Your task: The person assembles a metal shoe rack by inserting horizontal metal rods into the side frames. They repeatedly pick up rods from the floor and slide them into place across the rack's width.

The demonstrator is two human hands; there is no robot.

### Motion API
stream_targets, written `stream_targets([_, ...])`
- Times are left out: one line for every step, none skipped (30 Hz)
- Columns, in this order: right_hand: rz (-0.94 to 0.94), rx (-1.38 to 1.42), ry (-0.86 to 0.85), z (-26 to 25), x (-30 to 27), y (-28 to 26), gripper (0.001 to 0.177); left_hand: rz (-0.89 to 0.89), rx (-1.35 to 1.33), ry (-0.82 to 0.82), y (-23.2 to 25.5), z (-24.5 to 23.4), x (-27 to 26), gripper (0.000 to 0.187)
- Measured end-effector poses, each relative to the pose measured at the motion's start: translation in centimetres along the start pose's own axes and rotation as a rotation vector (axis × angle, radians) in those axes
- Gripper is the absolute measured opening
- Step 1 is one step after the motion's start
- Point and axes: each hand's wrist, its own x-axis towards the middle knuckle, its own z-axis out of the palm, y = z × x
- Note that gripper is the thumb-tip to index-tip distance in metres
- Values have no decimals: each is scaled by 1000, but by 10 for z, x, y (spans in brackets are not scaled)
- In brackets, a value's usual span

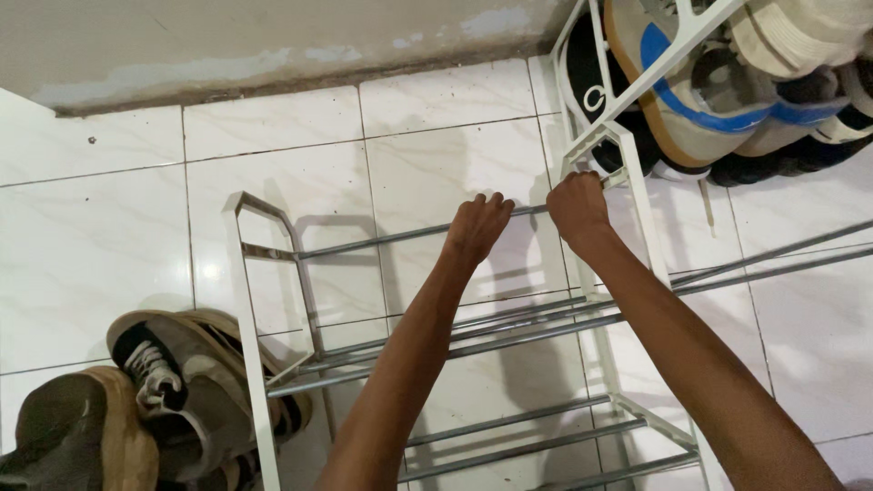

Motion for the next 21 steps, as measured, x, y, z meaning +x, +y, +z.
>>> stream_targets([13,-7,-22,1,0,-2,6,-12,-36,49,-2,-2,-1,36])
stream_targets([28,-3,-18,2,2,-1,6,-89,-85,32,-5,-5,-1,30])
stream_targets([44,1,-14,3,3,0,8,-166,-133,16,-12,-11,-4,25])
stream_targets([49,10,-8,3,4,-4,10,-250,-179,-9,-20,-17,-14,20])
stream_targets([45,-14,-28,3,5,-4,9,-334,-177,-53,-30,-25,-21,16])
stream_targets([37,-39,-46,3,6,-2,8,-423,-175,-98,-40,-34,-28,13])
stream_targets([28,-64,-64,1,6,-3,10,-512,-173,-144,-50,-45,-38,10])
stream_targets([29,-61,-65,0,5,-2,9,-564,-174,-145,-60,-55,-52,9])
stream_targets([29,-59,-66,-2,3,-2,9,-615,-176,-146,-70,-67,-68,9])
stream_targets([32,-54,-69,-3,0,-3,9,-697,-160,-194,-77,-77,-80,10])
stream_targets([30,-39,-72,-5,-2,-3,11,-779,-143,-241,-84,-87,-93,11])
stream_targets([27,-28,-72,-8,-3,-2,14,-798,-84,-207,-89,-96,-108,15])
stream_targets([24,-17,-73,-12,-4,-1,17,-816,-24,-172,-92,-105,-125,20])
stream_targets([40,-22,-54,-15,-7,0,15,-780,123,-199,-95,-113,-137,29])
stream_targets([56,-26,-35,-18,-10,-2,14,-742,271,-224,-95,-119,-146,39])
stream_targets([72,-27,-18,-21,-14,-4,14,-668,413,-289,-94,-125,-154,43])
stream_targets([91,-38,-34,-25,-16,-5,16,-591,555,-352,-94,-130,-161,47])
stream_targets([104,-54,-48,-30,-17,-7,20,-520,691,-417,-94,-133,-169,52])
stream_targets([116,-70,-62,-33,-20,-6,25,-525,767,-489,-100,-135,-171,52])
stream_targets([102,-96,-79,-34,-23,-5,26,-525,842,-563,-108,-135,-170,53])
stream_targets([87,-123,-96,-34,-26,-3,27,-524,918,-637,-115,-133,-172,54])
